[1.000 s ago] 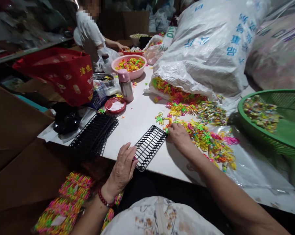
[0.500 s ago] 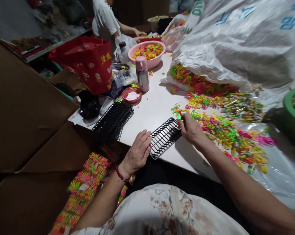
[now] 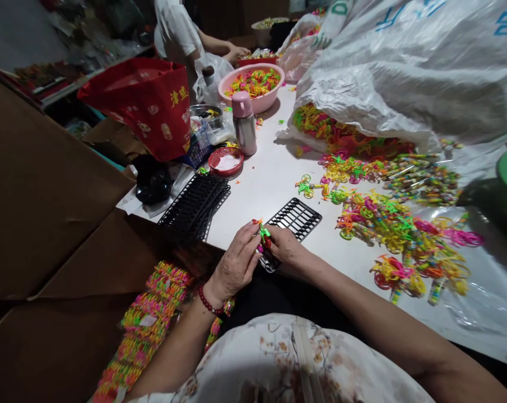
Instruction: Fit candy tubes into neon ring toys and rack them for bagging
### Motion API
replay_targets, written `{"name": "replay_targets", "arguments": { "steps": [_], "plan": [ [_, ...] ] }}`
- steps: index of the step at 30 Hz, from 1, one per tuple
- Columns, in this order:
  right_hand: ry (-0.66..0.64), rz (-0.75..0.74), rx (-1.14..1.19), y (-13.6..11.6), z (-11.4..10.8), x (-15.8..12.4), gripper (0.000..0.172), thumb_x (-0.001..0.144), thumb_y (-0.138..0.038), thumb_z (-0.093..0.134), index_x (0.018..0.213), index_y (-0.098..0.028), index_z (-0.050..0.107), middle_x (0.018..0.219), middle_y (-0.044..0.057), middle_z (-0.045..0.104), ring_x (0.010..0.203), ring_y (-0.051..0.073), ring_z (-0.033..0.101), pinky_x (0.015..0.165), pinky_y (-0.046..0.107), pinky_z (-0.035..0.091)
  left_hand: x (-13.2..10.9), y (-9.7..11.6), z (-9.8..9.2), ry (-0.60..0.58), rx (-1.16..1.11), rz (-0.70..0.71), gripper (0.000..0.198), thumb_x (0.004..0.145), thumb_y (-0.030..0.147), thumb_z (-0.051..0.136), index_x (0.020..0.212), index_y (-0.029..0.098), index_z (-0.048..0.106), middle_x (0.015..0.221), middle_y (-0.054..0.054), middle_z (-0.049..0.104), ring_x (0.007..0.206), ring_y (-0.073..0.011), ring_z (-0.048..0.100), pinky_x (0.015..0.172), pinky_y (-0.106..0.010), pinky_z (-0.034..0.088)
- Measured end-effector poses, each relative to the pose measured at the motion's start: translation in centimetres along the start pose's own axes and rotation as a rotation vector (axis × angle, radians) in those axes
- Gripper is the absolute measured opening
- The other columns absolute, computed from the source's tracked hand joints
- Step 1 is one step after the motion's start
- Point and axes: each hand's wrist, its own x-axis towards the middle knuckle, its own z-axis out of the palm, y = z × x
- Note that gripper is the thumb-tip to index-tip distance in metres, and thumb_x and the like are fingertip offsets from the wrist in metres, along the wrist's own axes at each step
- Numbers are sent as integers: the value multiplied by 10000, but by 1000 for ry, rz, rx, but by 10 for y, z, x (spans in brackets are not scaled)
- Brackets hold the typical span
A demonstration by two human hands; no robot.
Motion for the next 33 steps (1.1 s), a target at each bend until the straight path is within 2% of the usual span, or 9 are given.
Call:
{"name": "replay_targets", "arguments": {
  "steps": [6, 11, 14, 17, 20, 22, 26, 29, 33],
  "plan": [
    [-127, -159, -256, 11, 1, 7, 160, 790, -149, 559, 936, -172, 619, 891, 67, 657, 806, 180, 568, 748, 271, 441, 1, 4, -4, -7, 73, -55, 594, 916, 111, 521, 1471, 176, 319, 1505, -169, 385, 1424, -268, 336, 1127, -491, 401],
    [-213, -69, -352, 9, 0, 13, 115, 778, -110, 586, 853, -165, 652, 850, 50, 674, 769, 171, 596, 713, 253, 451, 14, 7, -2, -104, 292, 17, 601, 934, 221, 541, 1487, 149, 318, 1500, -141, 435, 1459, -317, 244, 1120, -532, 295],
    [-130, -21, -336, 8, -28, 12, 222, 817, -86, 555, 986, -174, 671, 969, 49, 687, 879, 163, 618, 784, 242, 459, 18, 9, 3, -116, 332, 19, 515, 952, 196, 503, 1450, 142, 379, 1468, -112, 488, 1459, -285, 258, 1130, -498, 256],
    [85, 141, -584, 12, -76, 12, 294, 871, -107, 511, 1127, -164, 642, 1125, 103, 643, 999, 184, 587, 843, 260, 433, 18, 10, 9, -54, 315, 5, 440, 958, 206, 500, 1393, 159, 449, 1414, -85, 549, 1423, -258, 337, 1146, -479, 237],
    [171, 366, -870, 21, -119, 18, 235, 911, -162, 464, 1048, -161, 655, 1009, 111, 632, 881, 196, 575, 736, 271, 399, 18, 9, 13, -16, 303, 7, 407, 953, 206, 514, 1356, 160, 483, 1376, -76, 582, 1388, -252, 391, 1159, -480, 236],
    [191, 421, -927, 30, -133, 25, 216, 900, -179, 481, 1044, -152, 641, 978, 112, 614, 803, 195, 560, 684, 278, 371, 18, 8, 13, -9, 311, 14, 403, 948, 196, 519, 1347, 153, 489, 1364, -78, 588, 1382, -254, 396, 1164, -481, 241],
    [217, 429, -974, 46, -134, 39, 199, 857, -121, 502, 1017, -107, 620, 1111, 167, 554, 828, 201, 547, 694, 284, 361, 17, 9, 11, -24, 343, 23, 431, 953, 189, 506, 1379, 151, 460, 1385, -81, 570, 1395, -257, 373, 1185, -498, 204],
    [213, 400, -972, 50, -131, 43, 154, 841, -102, 510, 952, -106, 617, 1084, 168, 562, 872, 211, 544, 730, 283, 367, 15, 8, 8, -58, 361, 34, 485, 952, 164, 490, 1428, 143, 403, 1455, -93, 501, 1441, -277, 292, 1198, -537, 149],
    [224, 332, -913, 45, -123, 37, 199, 877, -116, 464, 1045, -130, 568, 1008, 119, 603, 859, 196, 543, 737, 275, 370, 9, 3, 12, 3, 284, 68, 485, 926, 85, 491, 1403, 118, 411, 1441, -132, 498, 1459, -271, 258, 1175, -509, 278]
  ]
}}
